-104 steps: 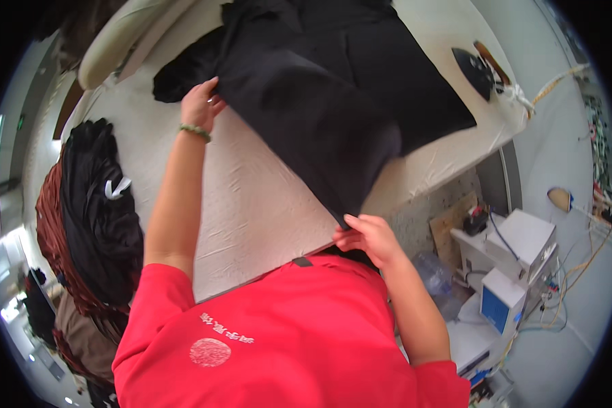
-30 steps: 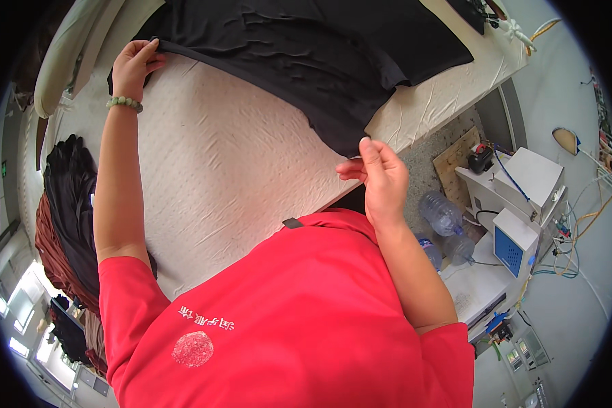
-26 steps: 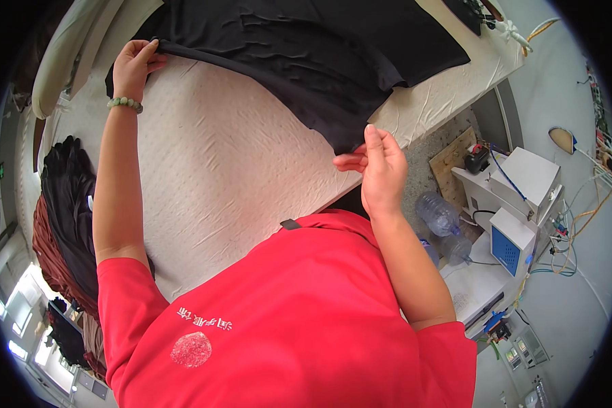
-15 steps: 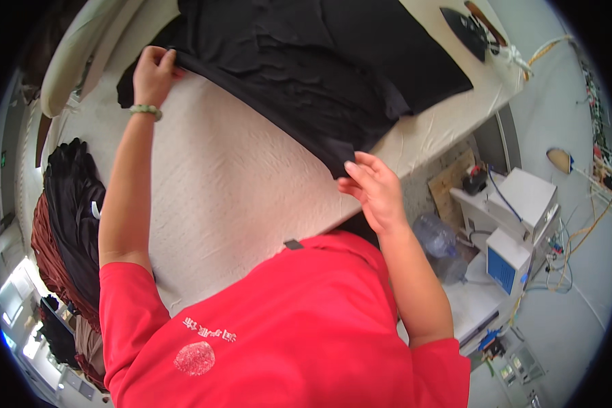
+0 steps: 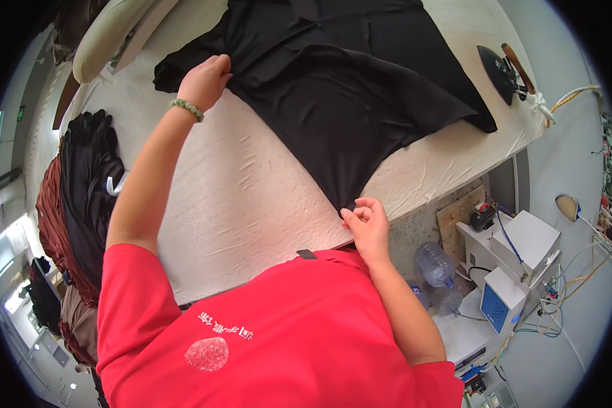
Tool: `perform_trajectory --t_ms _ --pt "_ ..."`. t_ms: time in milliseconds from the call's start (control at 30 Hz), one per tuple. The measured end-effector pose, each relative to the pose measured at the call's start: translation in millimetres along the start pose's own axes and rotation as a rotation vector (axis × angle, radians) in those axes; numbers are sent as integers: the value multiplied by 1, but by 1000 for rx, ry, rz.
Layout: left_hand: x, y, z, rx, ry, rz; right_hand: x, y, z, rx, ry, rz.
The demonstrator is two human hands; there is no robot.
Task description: Ironing and folding black shirts at a professional garment station.
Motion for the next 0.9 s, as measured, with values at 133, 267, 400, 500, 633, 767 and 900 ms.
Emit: perform_trajectory --t_ms 133,267,400,500,633,767,900 --pt "3 -14 -36 307 189 -128 6 15 -3 -124 6 28" --pt "7 -26 -63 727 215 -236 2 20 -14 -369 -23 100" --pt "-6 -24 -70 948 71 -456 -3 20 -18 -458 -45 148" --pt "-16 -25 -69 1017 33 -574 -8 21 -20 -470 -56 195" --pt "-30 -32 -58 1018 72 -751 -13 18 -18 -500 -50 315" --pt "-38 -34 -52 1050 187 -1109 -1 -10 -10 -462 -93 482" --pt "-29 -30 -47 1087 339 -1492 27 -56 -13 -313 -165 637"
Point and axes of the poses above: each hand's wrist, its own z-axis towards the middle knuckle, its own x-axis out of the back of the hand, y = z × x, the point moved 8 cm from there along z, towards the middle knuckle, and after that the axes turned 6 degrees about y, right-handed, at the moved point
